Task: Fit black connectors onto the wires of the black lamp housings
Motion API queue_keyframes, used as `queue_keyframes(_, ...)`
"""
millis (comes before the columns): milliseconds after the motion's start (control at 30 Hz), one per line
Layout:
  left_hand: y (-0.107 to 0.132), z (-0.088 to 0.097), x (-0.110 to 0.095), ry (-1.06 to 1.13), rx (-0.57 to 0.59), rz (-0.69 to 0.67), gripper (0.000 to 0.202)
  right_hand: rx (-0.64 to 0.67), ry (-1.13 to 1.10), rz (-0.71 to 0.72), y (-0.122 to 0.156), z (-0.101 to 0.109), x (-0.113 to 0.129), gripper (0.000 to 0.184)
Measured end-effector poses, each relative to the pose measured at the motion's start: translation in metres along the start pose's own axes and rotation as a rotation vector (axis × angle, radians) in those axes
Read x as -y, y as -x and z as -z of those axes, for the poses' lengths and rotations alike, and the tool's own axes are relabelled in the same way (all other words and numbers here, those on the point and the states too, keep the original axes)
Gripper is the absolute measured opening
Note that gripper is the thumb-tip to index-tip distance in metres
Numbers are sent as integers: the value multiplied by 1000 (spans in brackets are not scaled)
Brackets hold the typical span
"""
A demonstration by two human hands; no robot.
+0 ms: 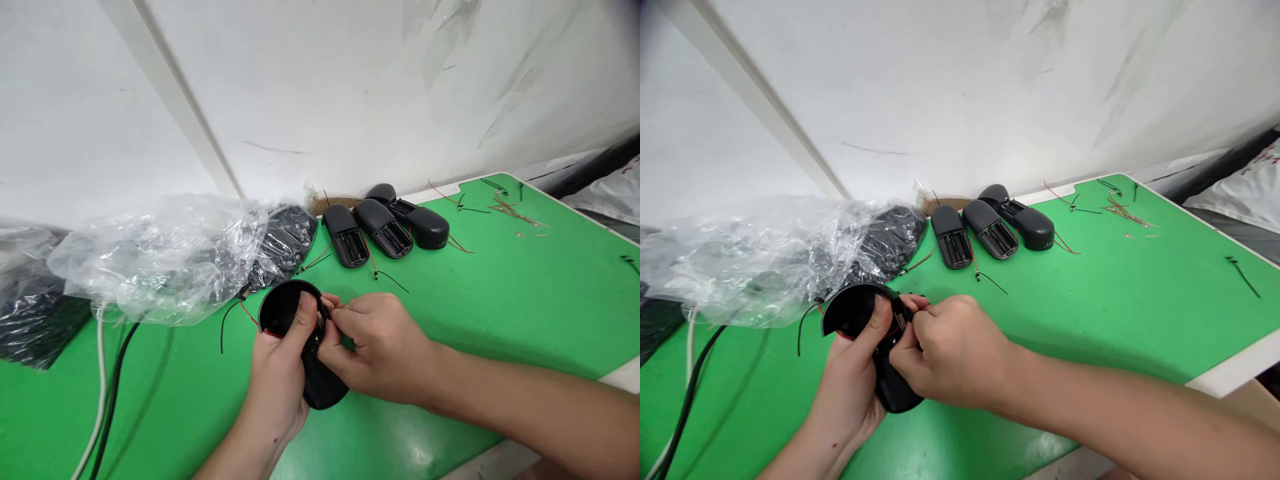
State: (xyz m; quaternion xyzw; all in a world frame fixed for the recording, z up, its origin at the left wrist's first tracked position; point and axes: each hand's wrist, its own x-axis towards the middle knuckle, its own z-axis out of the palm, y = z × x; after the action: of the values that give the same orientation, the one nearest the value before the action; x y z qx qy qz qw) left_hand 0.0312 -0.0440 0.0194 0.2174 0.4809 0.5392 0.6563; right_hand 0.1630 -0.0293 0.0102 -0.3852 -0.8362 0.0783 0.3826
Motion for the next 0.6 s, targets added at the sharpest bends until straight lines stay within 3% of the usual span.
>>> queue_keyframes(133,2,-2,-1,27,-7,19,41,0,-26,-18,-1,1,-1,30)
queue_keyframes(300,2,-4,-4,78,-12,48,40,50,-173,-138,-4,3,-7,30)
queue_keyframes(467,-1,1,0,-67,-51,-155,32,72,-192,-145,-7,7,-6,29)
queue_keyframes(600,-5,8,2,-202,-99,-268,56,52,-177,-103,-5,5,-6,28)
